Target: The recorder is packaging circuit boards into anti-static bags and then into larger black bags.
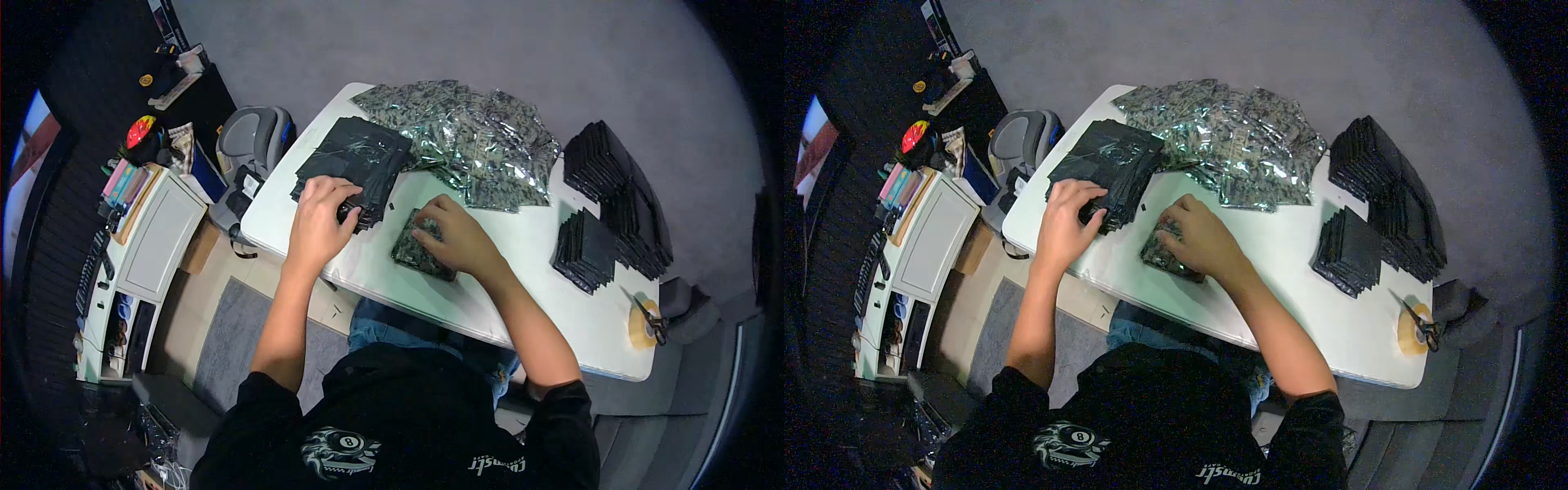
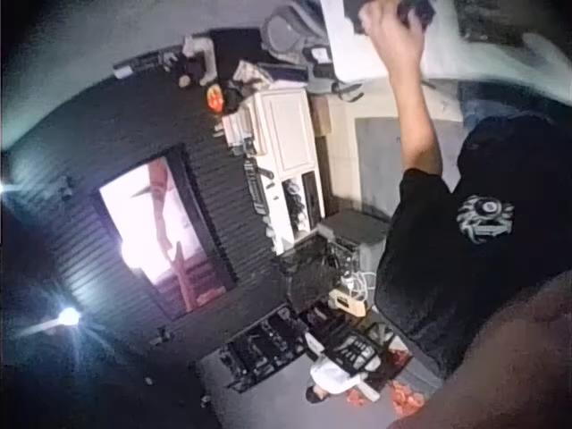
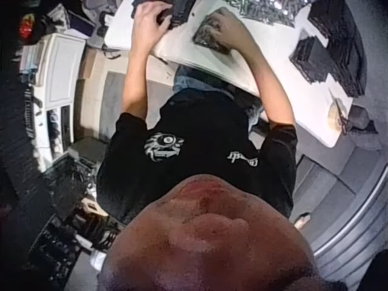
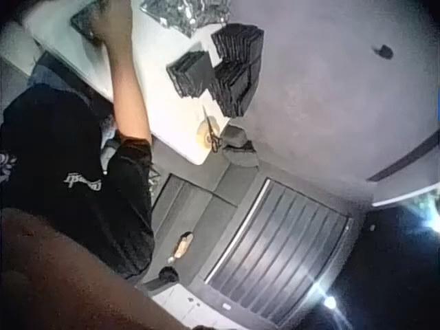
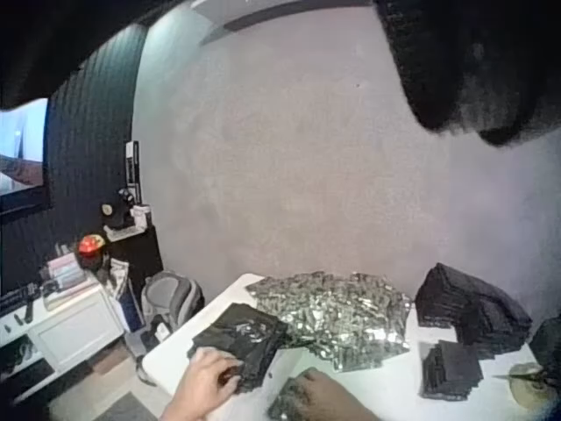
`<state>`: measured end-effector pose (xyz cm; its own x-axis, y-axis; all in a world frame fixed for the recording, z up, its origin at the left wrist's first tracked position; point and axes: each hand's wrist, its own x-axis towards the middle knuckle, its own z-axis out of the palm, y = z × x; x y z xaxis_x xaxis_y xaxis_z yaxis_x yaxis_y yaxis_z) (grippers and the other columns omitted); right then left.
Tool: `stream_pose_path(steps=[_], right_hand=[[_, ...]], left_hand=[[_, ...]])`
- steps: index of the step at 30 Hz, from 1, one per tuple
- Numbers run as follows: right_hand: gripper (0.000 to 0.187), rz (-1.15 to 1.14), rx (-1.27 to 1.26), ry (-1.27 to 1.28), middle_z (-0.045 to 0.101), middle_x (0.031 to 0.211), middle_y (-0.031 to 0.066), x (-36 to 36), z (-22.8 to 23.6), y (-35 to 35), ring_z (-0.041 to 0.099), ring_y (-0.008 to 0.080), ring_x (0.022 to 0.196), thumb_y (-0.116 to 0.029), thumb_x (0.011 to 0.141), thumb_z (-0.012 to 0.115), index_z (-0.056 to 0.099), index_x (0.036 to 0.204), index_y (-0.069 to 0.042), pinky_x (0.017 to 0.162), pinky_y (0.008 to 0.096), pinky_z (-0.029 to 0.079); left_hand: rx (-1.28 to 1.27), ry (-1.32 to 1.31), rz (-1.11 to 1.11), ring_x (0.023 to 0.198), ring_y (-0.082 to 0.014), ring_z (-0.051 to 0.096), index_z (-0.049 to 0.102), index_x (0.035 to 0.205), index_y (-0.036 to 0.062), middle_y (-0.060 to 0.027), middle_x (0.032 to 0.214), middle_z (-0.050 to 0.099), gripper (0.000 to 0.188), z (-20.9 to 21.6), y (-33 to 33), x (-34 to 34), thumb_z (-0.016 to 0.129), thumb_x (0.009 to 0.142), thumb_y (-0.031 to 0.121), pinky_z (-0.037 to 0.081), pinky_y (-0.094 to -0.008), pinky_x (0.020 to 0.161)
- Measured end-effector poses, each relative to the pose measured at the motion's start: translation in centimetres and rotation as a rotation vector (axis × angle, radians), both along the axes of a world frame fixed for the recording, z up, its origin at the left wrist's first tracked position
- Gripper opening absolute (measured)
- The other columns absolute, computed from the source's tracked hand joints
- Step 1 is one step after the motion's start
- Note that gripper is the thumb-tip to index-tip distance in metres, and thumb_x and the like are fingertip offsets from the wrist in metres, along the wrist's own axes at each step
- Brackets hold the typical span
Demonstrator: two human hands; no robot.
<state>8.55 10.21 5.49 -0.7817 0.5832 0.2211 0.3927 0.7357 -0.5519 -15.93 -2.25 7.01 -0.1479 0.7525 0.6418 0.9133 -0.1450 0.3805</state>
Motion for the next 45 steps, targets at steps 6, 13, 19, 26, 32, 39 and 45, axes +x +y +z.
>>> stream_pose_path(steps=[6, 13, 19, 26, 32, 39, 45], right_hand=[[0.024, 0.090, -0.114, 0.093, 0.062, 0.121, 0.0159, -1.4, -0.4, 0.4, 0.065, 0.0353, 0.117, -0.019, 0.097, 0.075, 0.072, 0.116, -0.005, 0.103, 0.0417, 0.052], [0.043, 0.025, -0.139, 0.233, 0.061, 0.131, 0.0152, -1.6, -0.2, 0.8, 0.064, 0.0319, 0.123, -0.021, 0.095, 0.079, 0.065, 0.132, -0.006, 0.104, 0.0437, 0.053], [0.082, -0.088, -0.344, 0.460, 0.056, 0.149, 0.0174, -1.7, 0.7, 0.3, 0.059, 0.0292, 0.135, -0.025, 0.089, 0.088, 0.045, 0.156, -0.007, 0.109, 0.0473, 0.052], [0.042, -0.032, -0.623, 0.725, 0.075, 0.114, 0.0070, 1.3, 0.6, -0.2, 0.068, 0.0142, 0.105, -0.016, 0.100, 0.079, 0.067, 0.137, -0.001, 0.096, 0.0308, 0.054], [0.024, -0.067, -0.439, 0.345, 0.075, 0.098, -0.0013, 9.7, 4.3, 1.5, 0.061, 0.0070, 0.087, -0.015, 0.101, 0.077, 0.075, 0.120, 0.001, 0.081, 0.0277, 0.052], [0.027, -0.138, -0.267, 0.281, 0.065, 0.080, -0.0008, 13.1, 6.9, 1.8, 0.056, 0.0070, 0.077, -0.021, 0.098, 0.080, 0.077, 0.117, -0.003, 0.072, 0.0290, 0.048], [0.018, -0.273, -0.388, 0.688, 0.047, 0.083, -0.0133, 15.1, 6.0, 2.2, 0.039, -0.0014, 0.071, -0.002, 0.100, 0.075, 0.073, 0.118, -0.005, 0.065, 0.0187, 0.032]], left_hand=[[-0.055, 0.103, -0.012, 0.110, -0.0318, 0.067, 0.079, 0.100, 0.0039, -0.0089, 0.109, 0.077, 0.015, -1.4, 1.0, -2.2, 0.081, 0.086, 0.008, 0.050, -0.0430, 0.098], [0.289, -0.289, 0.089, 0.087, -0.0200, 0.068, 0.072, 0.102, 0.0005, -0.0076, 0.095, 0.075, 0.011, -0.5, 1.8, -1.9, 0.069, 0.104, 0.011, 0.049, -0.0329, 0.085], [0.452, -1.056, -0.076, 0.084, -0.0053, 0.061, 0.065, 0.114, 0.0016, 0.0012, 0.095, 0.068, 0.023, 1.6, 2.2, -1.6, 0.057, 0.115, 0.023, 0.049, -0.0222, 0.079], [0.277, -1.595, -0.231, 0.081, -0.0085, 0.067, 0.064, 0.121, 0.0063, -0.0006, 0.096, 0.071, 0.018, -1.2, 1.7, 2.3, 0.055, 0.114, 0.021, 0.052, -0.0221, 0.069], [-0.080, -1.319, -0.454, 0.089, -0.0088, 0.070, 0.062, 0.135, 0.0066, -0.0046, 0.102, 0.076, 0.031, 0.4, 1.9, 5.8, 0.066, 0.104, 0.010, 0.053, -0.0216, 0.074], [-0.344, -0.984, -0.666, 0.096, -0.0093, 0.070, 0.065, 0.137, -0.0044, -0.0045, 0.112, 0.077, 0.040, 1.1, 5.9, 12.1, 0.074, 0.098, -0.003, 0.055, -0.0247, 0.085], [-0.293, -1.121, -0.702, 0.098, -0.0111, 0.072, 0.065, 0.131, -0.0038, -0.0086, 0.108, 0.078, 0.030, 1.6, 7.0, 15.1, 0.071, 0.102, -0.001, 0.058, -0.0252, 0.084]])
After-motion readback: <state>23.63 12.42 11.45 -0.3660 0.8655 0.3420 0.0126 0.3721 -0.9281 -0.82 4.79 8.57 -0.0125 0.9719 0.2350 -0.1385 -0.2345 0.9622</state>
